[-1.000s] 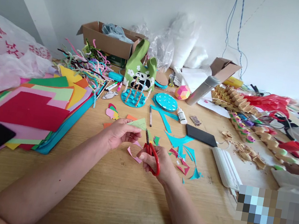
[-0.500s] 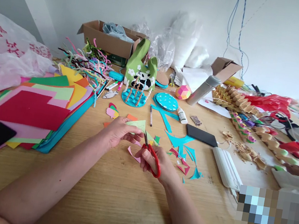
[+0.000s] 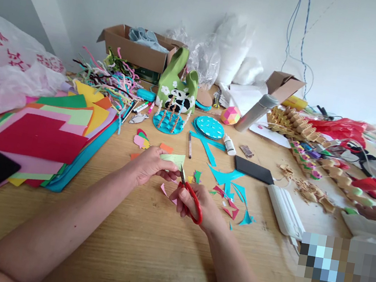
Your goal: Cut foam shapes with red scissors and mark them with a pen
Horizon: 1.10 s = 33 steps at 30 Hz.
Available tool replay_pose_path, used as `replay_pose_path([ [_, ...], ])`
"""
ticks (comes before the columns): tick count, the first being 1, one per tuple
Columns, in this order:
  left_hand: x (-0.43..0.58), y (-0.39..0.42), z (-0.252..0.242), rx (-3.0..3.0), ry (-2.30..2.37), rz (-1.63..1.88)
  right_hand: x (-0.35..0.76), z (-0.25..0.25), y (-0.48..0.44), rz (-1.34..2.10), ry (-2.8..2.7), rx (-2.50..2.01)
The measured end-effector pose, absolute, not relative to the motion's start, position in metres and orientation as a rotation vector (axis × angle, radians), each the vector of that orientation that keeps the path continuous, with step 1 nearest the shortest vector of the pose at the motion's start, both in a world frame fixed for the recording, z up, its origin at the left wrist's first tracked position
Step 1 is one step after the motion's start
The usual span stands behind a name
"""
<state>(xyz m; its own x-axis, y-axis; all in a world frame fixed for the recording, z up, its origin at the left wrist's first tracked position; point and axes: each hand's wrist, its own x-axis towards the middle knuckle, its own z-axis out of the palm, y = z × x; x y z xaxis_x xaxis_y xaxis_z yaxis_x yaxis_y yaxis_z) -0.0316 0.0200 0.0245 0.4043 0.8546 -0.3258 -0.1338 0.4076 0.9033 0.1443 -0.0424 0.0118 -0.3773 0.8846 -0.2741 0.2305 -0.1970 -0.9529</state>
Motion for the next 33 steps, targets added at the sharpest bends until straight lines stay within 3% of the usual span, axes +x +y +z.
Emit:
replay_pose_path([
  [23, -0.0367, 0.0225, 0.0234, 0.957, 0.883, 0.718, 0.1463, 0.0124, -0.0432, 1.616, -1.551, -1.332],
  [33, -0.0334, 0.0236, 0.0200, 0.550, 0.779, 0.676, 0.1461, 0.0076, -0.0416, 1.539, -1.481, -1.300],
])
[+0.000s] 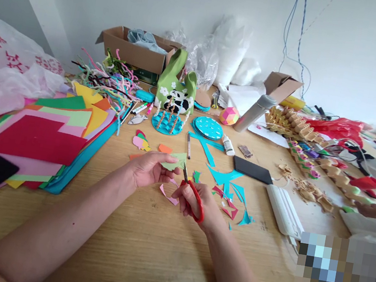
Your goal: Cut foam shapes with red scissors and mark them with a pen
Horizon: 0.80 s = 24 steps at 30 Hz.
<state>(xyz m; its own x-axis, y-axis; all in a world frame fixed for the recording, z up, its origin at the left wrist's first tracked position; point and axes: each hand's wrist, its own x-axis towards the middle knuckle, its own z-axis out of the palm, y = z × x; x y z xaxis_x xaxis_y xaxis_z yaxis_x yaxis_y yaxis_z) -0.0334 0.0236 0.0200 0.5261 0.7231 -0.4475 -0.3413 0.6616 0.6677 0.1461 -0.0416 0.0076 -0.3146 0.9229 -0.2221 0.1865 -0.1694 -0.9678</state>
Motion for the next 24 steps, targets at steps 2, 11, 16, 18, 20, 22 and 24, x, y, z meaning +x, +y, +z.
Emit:
replay_pose_path([
  [2, -0.030, 0.021, 0.020, 0.560, 0.776, 0.668, 0.146, 0.007, -0.041, 1.527, -1.480, -1.305],
  [11, -0.021, 0.017, 0.014, 0.623, 0.786, 0.802, 0.144, 0.010, -0.042, 1.553, -1.446, -1.345],
  [16, -0.020, 0.015, 0.013, 0.695, 0.791, 0.859, 0.144, 0.008, -0.042, 1.569, -1.448, -1.330],
  [18, -0.020, 0.014, 0.013, 0.729, 0.795, 0.859, 0.144, 0.007, -0.042, 1.574, -1.455, -1.322],
  [20, -0.020, 0.014, 0.013, 0.754, 0.805, 0.851, 0.144, 0.007, -0.043, 1.576, -1.459, -1.315],
  [22, -0.021, 0.015, 0.014, 0.775, 0.815, 0.848, 0.144, 0.008, -0.043, 1.578, -1.465, -1.323],
  [24, -0.021, 0.015, 0.014, 0.791, 0.823, 0.846, 0.144, 0.008, -0.043, 1.574, -1.477, -1.332],
])
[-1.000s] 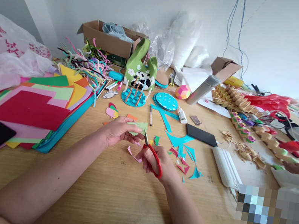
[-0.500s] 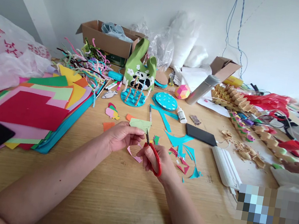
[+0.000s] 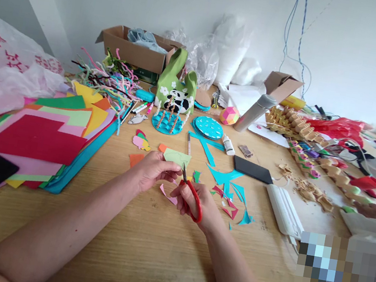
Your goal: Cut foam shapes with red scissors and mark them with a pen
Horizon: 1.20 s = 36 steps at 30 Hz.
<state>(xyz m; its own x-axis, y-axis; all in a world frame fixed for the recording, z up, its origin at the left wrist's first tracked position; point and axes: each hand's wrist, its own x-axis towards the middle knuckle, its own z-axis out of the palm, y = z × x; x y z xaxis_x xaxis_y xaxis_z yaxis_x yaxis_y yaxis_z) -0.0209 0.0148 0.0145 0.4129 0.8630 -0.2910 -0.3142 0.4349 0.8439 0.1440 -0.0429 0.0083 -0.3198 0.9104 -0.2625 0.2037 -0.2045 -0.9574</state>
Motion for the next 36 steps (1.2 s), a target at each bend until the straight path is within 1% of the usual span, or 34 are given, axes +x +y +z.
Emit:
replay_pose_path([
  [36, -0.0241, 0.0165, 0.0154, 0.889, 0.875, 0.850, 0.1445, 0.0105, -0.0422, 1.539, -1.506, -1.347],
])
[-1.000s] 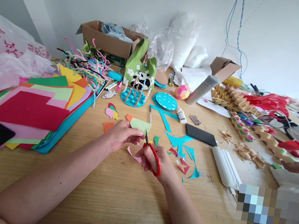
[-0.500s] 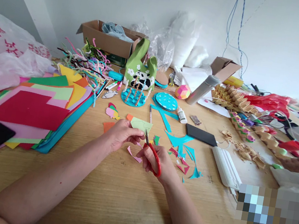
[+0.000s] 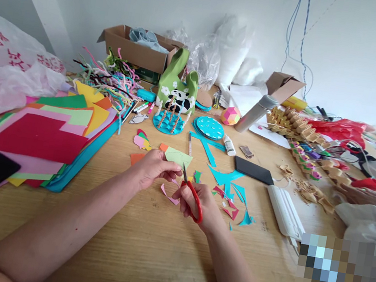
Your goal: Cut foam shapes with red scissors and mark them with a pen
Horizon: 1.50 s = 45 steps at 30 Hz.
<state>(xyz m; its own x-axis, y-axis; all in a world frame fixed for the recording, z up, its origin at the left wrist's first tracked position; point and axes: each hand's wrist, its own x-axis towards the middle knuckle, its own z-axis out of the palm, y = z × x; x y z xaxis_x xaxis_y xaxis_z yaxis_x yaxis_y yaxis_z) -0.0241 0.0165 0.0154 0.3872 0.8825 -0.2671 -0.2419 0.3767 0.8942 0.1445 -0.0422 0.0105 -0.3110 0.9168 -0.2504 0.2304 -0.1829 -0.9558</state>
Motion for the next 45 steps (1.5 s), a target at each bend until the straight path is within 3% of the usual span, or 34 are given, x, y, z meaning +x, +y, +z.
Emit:
replay_pose_path([
  [45, -0.0221, 0.0135, 0.0175, 0.884, 0.900, 0.797, 0.1423, 0.0110, -0.0427, 1.531, -1.497, -1.349],
])
